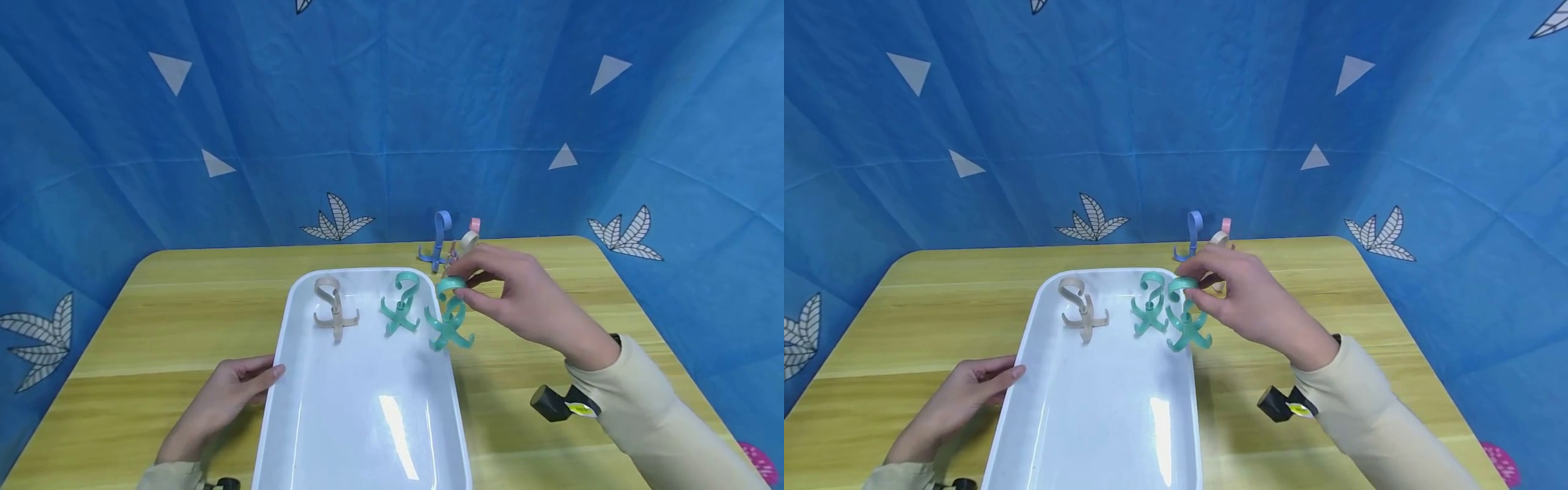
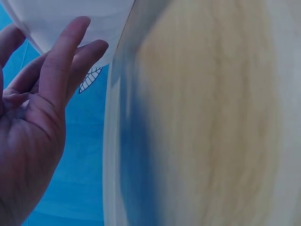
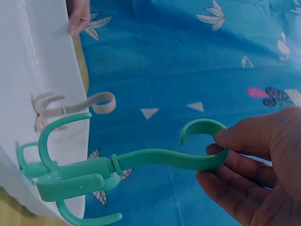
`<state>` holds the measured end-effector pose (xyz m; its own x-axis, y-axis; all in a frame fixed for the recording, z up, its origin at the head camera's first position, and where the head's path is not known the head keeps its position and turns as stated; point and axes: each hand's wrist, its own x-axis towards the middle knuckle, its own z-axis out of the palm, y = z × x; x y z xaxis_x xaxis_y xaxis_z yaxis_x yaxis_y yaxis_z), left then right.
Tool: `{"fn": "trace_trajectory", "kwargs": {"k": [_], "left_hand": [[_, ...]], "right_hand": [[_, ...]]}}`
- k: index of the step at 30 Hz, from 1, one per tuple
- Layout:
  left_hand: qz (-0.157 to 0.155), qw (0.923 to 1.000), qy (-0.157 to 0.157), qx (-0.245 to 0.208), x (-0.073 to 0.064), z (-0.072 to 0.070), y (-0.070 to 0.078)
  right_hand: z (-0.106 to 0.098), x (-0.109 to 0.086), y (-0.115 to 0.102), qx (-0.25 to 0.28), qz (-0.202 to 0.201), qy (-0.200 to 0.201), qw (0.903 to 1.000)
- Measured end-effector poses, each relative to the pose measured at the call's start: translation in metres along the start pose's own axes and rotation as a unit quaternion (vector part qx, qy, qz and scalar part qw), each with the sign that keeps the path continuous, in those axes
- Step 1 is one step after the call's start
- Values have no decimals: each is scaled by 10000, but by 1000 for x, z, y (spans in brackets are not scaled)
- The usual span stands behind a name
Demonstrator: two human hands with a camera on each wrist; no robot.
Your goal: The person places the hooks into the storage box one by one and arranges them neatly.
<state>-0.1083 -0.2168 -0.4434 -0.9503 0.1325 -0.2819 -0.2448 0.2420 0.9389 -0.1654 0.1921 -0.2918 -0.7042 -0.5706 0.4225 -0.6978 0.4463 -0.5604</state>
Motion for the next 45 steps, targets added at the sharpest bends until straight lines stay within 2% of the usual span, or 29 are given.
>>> {"fn": "trace_trajectory", "kwargs": {"k": [4, 8, 17, 21, 26, 34, 40, 45], "left_hand": [[61, 9999, -90, 6, 0, -1, 0], [13, 10000, -36, 14, 0, -1, 0], [-7, 9999, -48, -112, 0, -1, -2], [63, 9997, -169, -146, 0, -2, -3], [73, 9996, -222, -135, -1, -4, -2], [117, 9995, -278, -96, 0, -2, -4], [12, 10000, -89, -16, -1, -2, -4], [-36, 9999, -65, -124, -1, -1, -3]], "right_hand": [[5, 6, -4, 56, -72, -82, 9999], [12, 11, -6, 139, 43, -248, 9996], [38, 24, 1, 820, 152, -675, 9942], [53, 29, 1, 984, 220, -907, 9908], [71, 33, 1, 975, 306, -1065, 9890], [91, 36, -7, 541, 256, -1377, 9887], [101, 42, -18, 509, 317, -1659, 9843], [107, 48, -24, 577, 241, -1746, 9827]]}}
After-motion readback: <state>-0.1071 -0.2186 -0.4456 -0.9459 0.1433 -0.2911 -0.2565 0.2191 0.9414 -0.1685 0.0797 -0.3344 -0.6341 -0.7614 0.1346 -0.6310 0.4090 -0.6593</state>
